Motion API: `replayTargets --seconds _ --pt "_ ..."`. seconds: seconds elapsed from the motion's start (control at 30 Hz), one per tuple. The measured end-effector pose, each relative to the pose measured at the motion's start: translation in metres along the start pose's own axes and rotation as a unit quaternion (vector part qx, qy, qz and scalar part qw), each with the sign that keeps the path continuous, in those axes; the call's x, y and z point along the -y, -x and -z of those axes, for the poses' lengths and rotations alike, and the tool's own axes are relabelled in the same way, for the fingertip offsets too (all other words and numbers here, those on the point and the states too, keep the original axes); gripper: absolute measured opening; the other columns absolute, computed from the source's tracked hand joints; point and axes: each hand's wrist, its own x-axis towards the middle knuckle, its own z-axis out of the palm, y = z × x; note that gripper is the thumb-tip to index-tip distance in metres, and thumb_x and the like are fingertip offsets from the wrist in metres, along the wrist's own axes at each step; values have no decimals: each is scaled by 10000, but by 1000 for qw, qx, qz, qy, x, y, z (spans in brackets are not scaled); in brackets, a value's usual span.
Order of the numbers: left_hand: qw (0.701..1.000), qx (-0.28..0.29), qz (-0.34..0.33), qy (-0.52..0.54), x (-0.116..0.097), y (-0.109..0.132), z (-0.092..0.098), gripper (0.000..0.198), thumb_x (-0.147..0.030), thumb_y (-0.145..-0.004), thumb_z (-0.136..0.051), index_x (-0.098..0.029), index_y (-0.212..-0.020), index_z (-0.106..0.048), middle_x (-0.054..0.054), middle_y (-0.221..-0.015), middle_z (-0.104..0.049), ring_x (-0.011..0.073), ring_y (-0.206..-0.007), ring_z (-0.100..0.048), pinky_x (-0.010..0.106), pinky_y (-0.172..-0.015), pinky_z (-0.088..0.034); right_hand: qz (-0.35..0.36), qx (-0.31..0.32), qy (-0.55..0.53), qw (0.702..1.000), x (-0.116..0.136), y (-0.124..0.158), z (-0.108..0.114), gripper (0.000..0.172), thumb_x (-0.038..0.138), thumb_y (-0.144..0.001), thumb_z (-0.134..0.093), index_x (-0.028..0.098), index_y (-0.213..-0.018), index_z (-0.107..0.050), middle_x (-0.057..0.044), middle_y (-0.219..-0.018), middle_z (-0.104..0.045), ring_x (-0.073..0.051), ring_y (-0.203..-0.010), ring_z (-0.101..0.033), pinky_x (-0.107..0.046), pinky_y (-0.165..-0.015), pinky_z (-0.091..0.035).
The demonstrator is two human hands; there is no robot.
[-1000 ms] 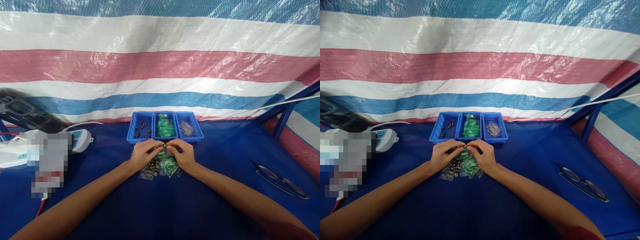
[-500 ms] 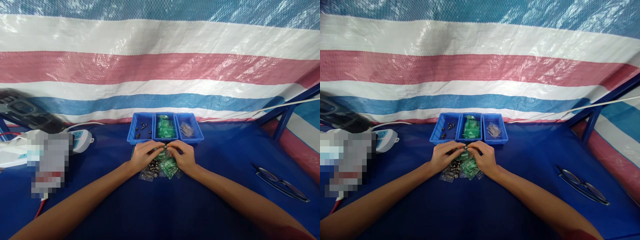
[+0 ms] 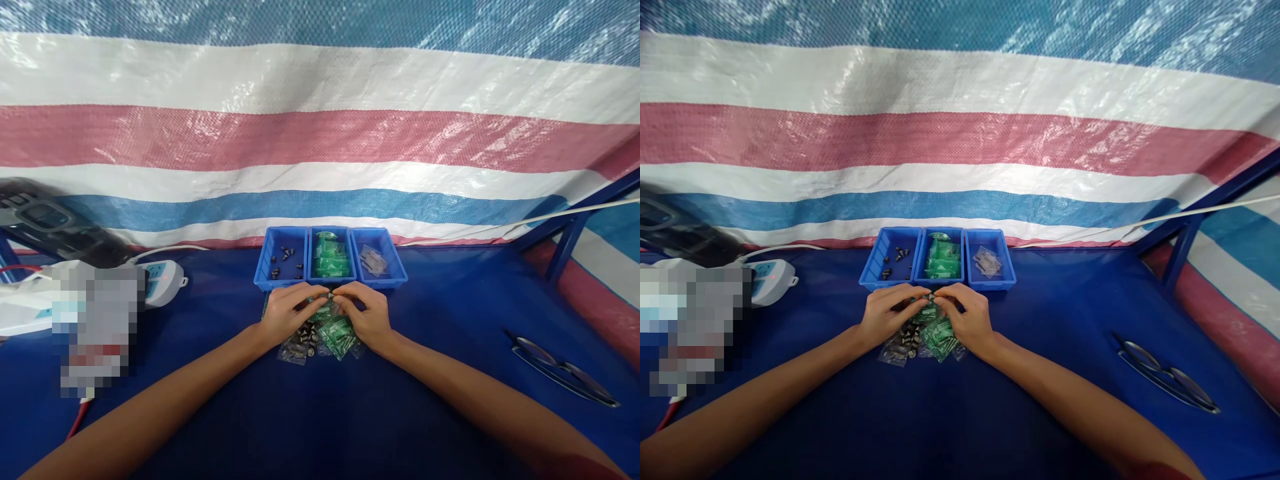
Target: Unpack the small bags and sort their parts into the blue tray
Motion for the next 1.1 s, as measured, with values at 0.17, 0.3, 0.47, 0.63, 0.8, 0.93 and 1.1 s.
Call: replayTargets --seconds 0.17,0.3,0.47,0.63,0.8,0.93,1.1 --pt "1000 2 5 -1 -1 -1 1 156 -186 -829 -612 -160 -978 -646 18 -730 -665 65 -511 -518 177 -511 -424 -3 -5 1 1000 0 0 0 117 260 -845 -570 186 -828 -659 -12 -652 -623 -117 -501 -584 -248 -521 -495" --pt "1000 6 3 0 0 0 1 181 -196 -820 -627 -165 -998 -647 17 -733 -662 61 -498 -502 179 -504 -417 -5 -2 0 1000 -1 1 0 118 261 -849 -563 192 -833 -656 -13 -661 -626 -119 -506 -585 -253 -527 -501" --pt "1000 3 1 -2 0 0 0 170 -198 -813 -636 -157 -978 -648 20 -732 -662 59 -490 -498 177 -499 -415 1 2 4 1000 0 1 0 94 244 -844 -574 191 -829 -651 -12 -661 -617 -120 -519 -584 -253 -527 -497" --pt "1000 1 -3 -8 0 -1 0 165 -178 -812 -635 -150 -975 -636 8 -694 -647 53 -470 -478 173 -485 -398 5 5 4 1000 0 1 0 91 244 -845 -574 192 -833 -648 -8 -652 -615 -116 -509 -582 -246 -515 -493" --pt "1000 0 -5 -13 -1 -1 0 156 -189 -817 -630 -153 -968 -628 -4 -659 -628 54 -467 -478 174 -474 -389 7 7 7 1000 0 1 0 93 253 -841 -579 191 -849 -649 -18 -684 -622 -123 -538 -586 -254 -533 -494" --pt "1000 -4 -2 -9 -2 -2 1 144 -194 -822 -620 -154 -961 -626 -4 -656 -621 56 -463 -476 175 -468 -394 7 10 7 1000 0 0 1 111 268 -842 -575 189 -872 -647 -23 -690 -623 -129 -558 -588 -257 -545 -497" --pt "1000 -7 2 -2 -2 -2 1 154 -196 -817 -625 -151 -965 -630 1 -661 -620 58 -465 -473 176 -474 -400 8 12 15 1000 1 0 1 133 282 -847 -562 183 -871 -647 -22 -689 -621 -127 -570 -591 -253 -562 -497"
